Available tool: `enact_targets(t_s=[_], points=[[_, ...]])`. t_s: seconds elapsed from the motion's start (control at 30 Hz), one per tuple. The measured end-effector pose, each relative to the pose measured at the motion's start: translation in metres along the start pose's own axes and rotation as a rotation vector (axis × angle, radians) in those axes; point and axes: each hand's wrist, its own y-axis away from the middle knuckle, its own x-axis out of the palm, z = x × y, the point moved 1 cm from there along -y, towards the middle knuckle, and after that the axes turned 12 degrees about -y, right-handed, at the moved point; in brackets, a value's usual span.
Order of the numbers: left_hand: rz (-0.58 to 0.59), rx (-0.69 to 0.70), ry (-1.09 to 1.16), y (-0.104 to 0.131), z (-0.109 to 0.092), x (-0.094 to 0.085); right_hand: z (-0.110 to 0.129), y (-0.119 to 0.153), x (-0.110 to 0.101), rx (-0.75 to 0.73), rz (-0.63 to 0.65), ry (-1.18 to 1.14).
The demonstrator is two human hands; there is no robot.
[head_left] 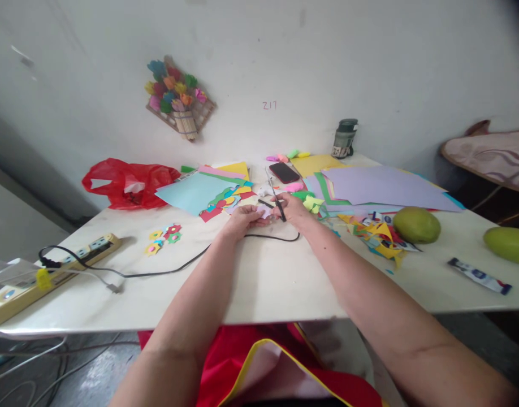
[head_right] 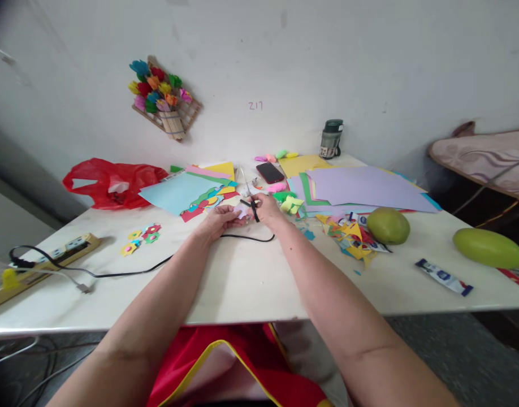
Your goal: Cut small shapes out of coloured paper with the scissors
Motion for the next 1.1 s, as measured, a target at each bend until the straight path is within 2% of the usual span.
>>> enact_targets(t_s=[0.27, 0.33, 0.5, 0.6, 0.93, 1.1], points=[[-0.052, 0.063, -0.029, -0.005, 0.005, -0.006, 0.007, 0.005, -0.004, 0.079, -0.013, -0.022], [-0.049, 0.08, -0.01, -0.005, 0.005, -0.008, 0.008, 0.005, -0.009, 0.097, 0.013, 0.04], [-0.057, 0.105, 0.033, -0.007, 0.005, -0.009, 0.014, 0.009, -0.022, 0.155, 0.197, 0.213], [-0.074, 0.093, 0.037, -0.007, 0.004, -0.009, 0.018, 0.012, -0.025, 0.163, 0.258, 0.289], [-0.074, 0.154, 0.035, -0.005, 0.002, -0.01, 0.019, 0.011, -0.025, 0.21, 0.327, 0.317], [-0.076, 0.156, 0.054, -0.005, 0.002, -0.011, 0.017, 0.011, -0.024, 0.207, 0.32, 0.323]])
